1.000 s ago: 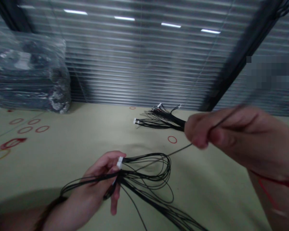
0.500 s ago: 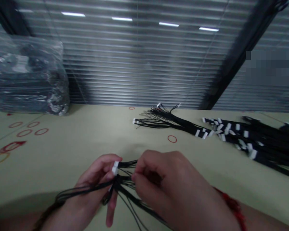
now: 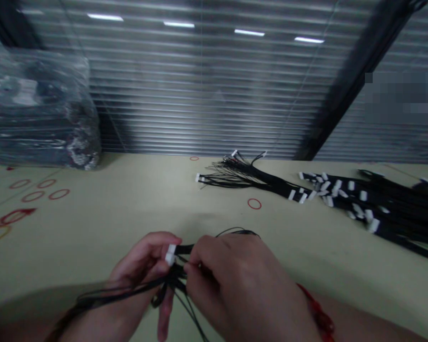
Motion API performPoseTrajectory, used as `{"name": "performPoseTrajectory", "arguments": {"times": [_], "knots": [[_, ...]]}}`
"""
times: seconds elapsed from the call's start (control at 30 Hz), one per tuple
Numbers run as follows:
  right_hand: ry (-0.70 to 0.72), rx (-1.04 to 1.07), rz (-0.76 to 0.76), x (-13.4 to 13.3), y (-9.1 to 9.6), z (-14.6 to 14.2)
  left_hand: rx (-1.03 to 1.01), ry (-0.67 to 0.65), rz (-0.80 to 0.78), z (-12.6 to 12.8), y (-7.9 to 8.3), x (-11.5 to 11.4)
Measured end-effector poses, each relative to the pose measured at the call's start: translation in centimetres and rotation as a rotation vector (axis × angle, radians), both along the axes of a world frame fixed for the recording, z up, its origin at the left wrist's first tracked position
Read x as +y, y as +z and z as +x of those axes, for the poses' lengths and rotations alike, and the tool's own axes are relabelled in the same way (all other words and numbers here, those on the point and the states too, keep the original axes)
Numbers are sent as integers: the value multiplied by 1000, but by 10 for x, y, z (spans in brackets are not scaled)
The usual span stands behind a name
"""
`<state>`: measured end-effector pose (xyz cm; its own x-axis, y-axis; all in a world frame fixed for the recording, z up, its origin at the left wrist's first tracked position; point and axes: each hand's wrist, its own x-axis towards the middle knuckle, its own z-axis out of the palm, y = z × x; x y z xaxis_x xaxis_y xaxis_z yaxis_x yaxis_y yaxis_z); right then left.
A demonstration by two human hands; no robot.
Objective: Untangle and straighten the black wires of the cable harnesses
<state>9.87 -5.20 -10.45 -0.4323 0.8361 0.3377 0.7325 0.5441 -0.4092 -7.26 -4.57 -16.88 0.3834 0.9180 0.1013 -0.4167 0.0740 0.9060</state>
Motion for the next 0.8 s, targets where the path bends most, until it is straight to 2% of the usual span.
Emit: {"name": "performPoseTrajectory", "arguments": {"times": [0.53,0.8], "knots": [[7,-21,98,-1,-2,-1,-42,-13,63,0,-5,-2],[31,-27,183,-7,-7,-2,-63,-78,66,0,-7,-3]]}}
